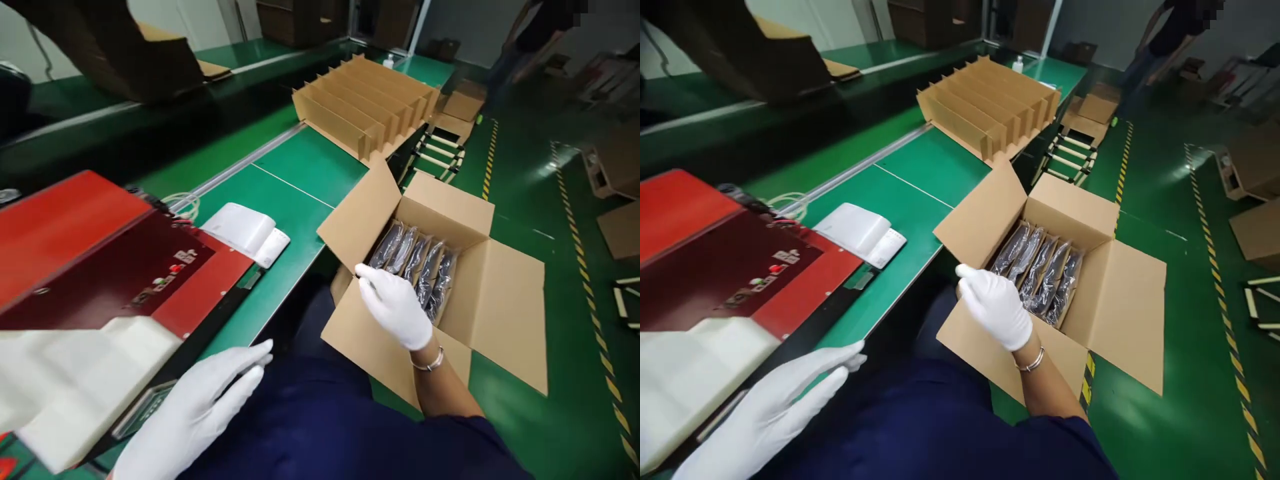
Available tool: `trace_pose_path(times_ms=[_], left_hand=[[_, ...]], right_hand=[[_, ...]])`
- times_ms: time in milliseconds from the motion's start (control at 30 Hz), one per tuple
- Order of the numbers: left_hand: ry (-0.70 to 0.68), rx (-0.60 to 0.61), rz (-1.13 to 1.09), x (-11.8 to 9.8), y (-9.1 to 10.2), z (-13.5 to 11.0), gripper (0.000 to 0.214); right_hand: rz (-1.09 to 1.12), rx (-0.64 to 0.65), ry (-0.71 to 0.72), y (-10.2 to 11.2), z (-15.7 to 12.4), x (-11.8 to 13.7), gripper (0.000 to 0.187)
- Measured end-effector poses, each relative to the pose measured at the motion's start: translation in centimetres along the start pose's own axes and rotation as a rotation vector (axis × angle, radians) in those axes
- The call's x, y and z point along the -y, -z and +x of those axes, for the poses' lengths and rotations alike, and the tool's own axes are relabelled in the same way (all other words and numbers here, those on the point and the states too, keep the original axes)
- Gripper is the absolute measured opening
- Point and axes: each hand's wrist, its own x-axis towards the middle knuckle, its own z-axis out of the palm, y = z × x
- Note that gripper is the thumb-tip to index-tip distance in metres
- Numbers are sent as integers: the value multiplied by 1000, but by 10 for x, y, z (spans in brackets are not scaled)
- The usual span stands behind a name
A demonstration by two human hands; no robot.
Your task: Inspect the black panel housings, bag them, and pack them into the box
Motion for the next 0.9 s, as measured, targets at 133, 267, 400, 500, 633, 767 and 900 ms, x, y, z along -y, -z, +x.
trace_pose_path(times_ms=[133, 267, 400, 500, 633, 767, 900], left_hand=[[-228, -7, 100, 0, -40, 66, 29], [-408, -39, 263, 11, -74, 112, 27], [-387, -62, 329, 26, -99, 152, 29], [-270, -71, 351, 33, -113, 181, 36], [-154, -26, 314, 38, -131, 220, 52], [-128, 19, 275, 42, -147, 254, 55], [-96, 38, 287, 49, -155, 272, 48]], right_hand=[[-167, 324, -400, -45, -41, -62, 52], [-164, 349, -493, -85, -73, -82, 73], [-168, 360, -553, -98, -76, -82, 74], [-148, 377, -536, -99, -74, -85, 72], [-124, 410, -528, -98, -76, -88, 73], [-92, 450, -523, -94, -77, -85, 72], [-16, 499, -497, -82, -68, -96, 67]])
